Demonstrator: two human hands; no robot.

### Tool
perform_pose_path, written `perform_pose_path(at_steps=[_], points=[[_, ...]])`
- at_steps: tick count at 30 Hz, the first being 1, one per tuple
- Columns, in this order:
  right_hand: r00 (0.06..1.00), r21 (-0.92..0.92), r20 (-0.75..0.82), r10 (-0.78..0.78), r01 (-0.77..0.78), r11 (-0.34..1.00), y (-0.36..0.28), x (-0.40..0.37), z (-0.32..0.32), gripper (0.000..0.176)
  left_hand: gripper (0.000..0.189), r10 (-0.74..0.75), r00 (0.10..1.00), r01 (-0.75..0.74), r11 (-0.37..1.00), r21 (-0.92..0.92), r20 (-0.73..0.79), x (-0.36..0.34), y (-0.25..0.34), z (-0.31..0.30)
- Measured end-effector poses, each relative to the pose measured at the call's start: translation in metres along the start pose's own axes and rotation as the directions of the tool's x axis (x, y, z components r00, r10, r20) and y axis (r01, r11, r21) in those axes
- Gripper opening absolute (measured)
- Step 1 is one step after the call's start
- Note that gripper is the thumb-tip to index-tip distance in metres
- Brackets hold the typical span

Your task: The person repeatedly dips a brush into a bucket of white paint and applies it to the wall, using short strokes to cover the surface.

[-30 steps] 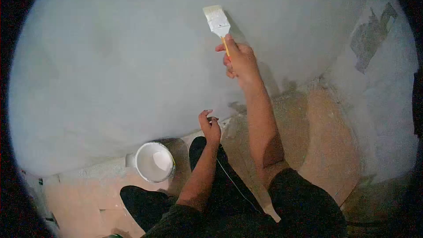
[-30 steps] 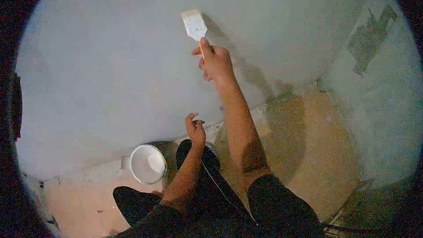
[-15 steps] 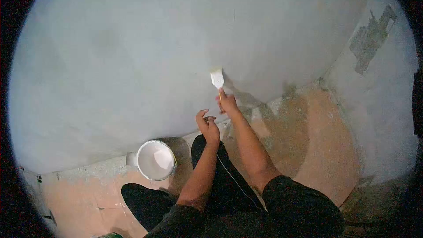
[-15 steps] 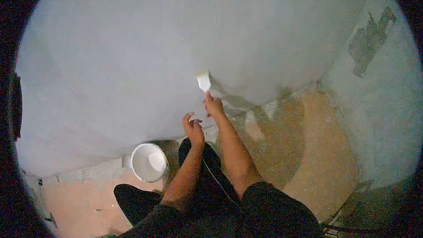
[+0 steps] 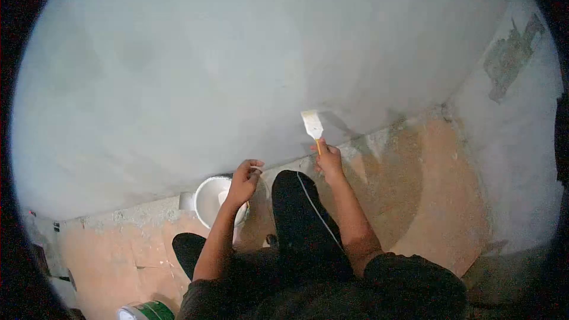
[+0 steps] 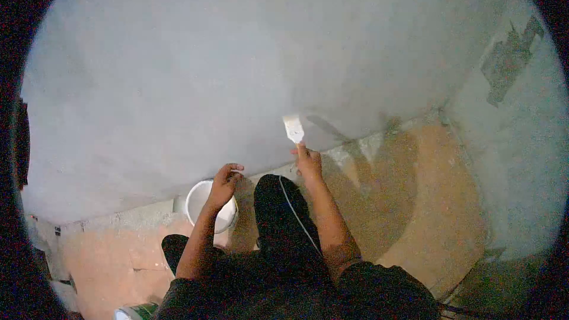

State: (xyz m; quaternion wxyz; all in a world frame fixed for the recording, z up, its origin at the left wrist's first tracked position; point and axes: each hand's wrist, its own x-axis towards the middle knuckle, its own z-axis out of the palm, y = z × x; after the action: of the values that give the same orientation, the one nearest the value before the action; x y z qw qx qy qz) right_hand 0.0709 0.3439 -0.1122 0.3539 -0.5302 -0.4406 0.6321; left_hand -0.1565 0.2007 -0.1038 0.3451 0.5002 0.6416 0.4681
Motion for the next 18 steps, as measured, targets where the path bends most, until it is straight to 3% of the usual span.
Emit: perform_pose_path(at_steps=[1,6,8,9,13,14,15,16,18], points=[[0.999,0.021,0.044,-0.004,0.003,1.0,-0.005,-0.007,0.014,0.048,0.023,-0.009,1.0,0.009,1.0,0.002,-0.008,-0.008,0.003,-0.007],[0.959,0.021,0.278,-0.06,0.057,0.998,-0.034,-0.066,0.085,0.039,0.028,-0.125,0.958,0.107,0.991,0.084,0.258,-0.049,-0.014,-0.028],[0.89,0.009,0.455,-0.042,0.043,0.999,-0.031,-0.075,0.106,0.037,0.032,-0.18,0.901,0.058,0.952,0.302,0.394,-0.059,-0.019,-0.044],[0.884,-0.024,0.465,-0.053,0.072,0.997,-0.037,-0.085,0.12,0.036,0.035,-0.211,0.859,0.018,0.923,0.385,0.466,-0.061,-0.017,-0.056],[0.836,-0.06,0.547,-0.035,0.08,0.995,-0.032,-0.08,0.15,0.034,0.038,-0.481,0.839,0.191,0.698,0.69,0.255,-0.072,-0.006,-0.091],[0.85,-0.134,0.527,-0.023,0.11,0.985,-0.025,-0.073,0.147,0.032,0.04,-0.491,0.835,0.182,0.672,0.718,0.247,-0.071,0.0,-0.091],[0.862,-0.207,0.507,-0.012,0.135,0.969,-0.016,-0.063,0.142,0.03,0.041,-0.563,0.816,0.321,0.63,0.707,0.132,-0.068,0.03,-0.084],[0.855,-0.222,0.519,0.013,0.12,0.968,-0.027,-0.008,0.113,0.03,0.042,-0.573,0.808,0.348,0.65,0.676,0.135,-0.019,0.04,-0.06],[0.861,-0.43,0.504,-0.067,0.317,0.845,0.02,0.026,0.102,0.03,0.043,-0.568,0.821,0.406,0.647,0.646,0.053,-0.009,0.066,-0.05]])
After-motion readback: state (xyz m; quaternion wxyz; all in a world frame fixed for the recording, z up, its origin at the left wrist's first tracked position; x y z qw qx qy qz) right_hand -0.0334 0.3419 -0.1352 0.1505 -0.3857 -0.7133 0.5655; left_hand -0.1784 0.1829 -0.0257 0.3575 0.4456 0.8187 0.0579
